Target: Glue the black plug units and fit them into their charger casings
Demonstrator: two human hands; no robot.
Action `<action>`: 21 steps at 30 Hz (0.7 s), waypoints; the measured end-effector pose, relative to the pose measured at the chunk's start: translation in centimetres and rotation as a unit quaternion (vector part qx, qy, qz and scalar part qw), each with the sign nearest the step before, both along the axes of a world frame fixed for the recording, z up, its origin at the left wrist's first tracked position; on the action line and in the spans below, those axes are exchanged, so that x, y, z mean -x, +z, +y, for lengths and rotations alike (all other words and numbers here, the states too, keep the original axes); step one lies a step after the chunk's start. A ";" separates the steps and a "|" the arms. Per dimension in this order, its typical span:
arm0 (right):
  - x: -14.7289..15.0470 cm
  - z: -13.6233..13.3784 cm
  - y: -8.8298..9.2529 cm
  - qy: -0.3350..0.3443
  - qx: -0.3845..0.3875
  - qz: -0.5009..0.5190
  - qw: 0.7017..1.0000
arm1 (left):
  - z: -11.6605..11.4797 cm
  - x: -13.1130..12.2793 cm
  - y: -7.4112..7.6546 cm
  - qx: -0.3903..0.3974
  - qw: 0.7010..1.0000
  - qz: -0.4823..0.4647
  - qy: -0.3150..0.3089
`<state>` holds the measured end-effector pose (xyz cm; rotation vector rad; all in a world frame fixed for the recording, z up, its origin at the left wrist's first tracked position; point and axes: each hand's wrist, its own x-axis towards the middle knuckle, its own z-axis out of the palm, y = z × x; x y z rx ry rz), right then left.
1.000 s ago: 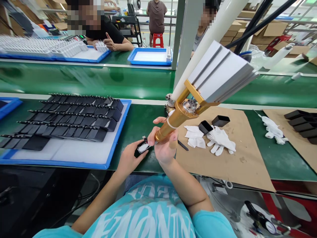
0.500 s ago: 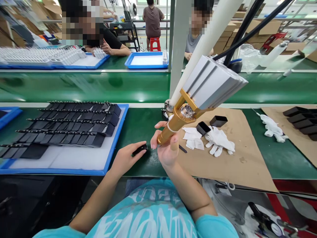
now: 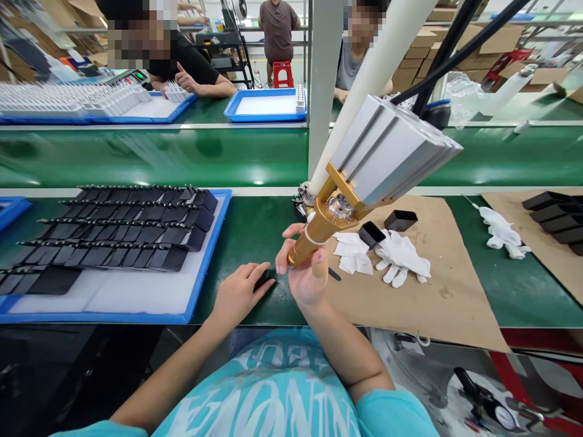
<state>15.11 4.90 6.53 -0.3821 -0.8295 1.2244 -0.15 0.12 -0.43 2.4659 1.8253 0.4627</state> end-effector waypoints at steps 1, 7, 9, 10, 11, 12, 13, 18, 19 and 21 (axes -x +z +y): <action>0.0 0.0 0.0 0.001 0.001 0.001 1.000 | 0.0 0.0 0.1 0.015 1.000 0.010 0.004; 0.0 -0.1 0.2 -0.017 0.022 -0.017 0.999 | 0.4 0.6 0.3 0.112 0.968 -0.219 0.043; -0.1 -0.1 0.3 -0.023 0.023 -0.020 0.999 | 0.5 0.7 0.3 0.172 0.889 -0.417 0.084; -0.1 -0.1 0.2 -0.026 0.024 -0.022 0.999 | 0.6 0.7 0.3 0.209 0.825 -0.515 0.100; -0.2 -0.1 0.2 -0.027 0.024 -0.023 0.999 | 0.6 0.6 0.4 0.246 0.754 -0.600 0.109; -0.3 -0.1 0.2 -0.028 0.024 -0.024 0.999 | 0.5 0.5 0.5 0.278 0.683 -0.666 0.112; -0.4 -0.1 0.2 -0.029 0.024 -0.024 0.999 | 0.5 0.3 0.6 0.305 0.621 -0.713 0.111; -1.0 -0.1 0.1 -0.034 0.019 -0.021 0.999 | 0.3 0.0 1.6 0.344 0.492 -0.794 0.092; -1.1 -0.1 0.0 -0.038 0.020 -0.025 0.999 | 0.3 0.1 1.8 0.343 0.492 -0.795 0.087; -1.5 -0.1 -0.1 -0.047 0.025 -0.035 0.998 | 0.4 0.5 1.9 0.330 0.516 -0.786 0.083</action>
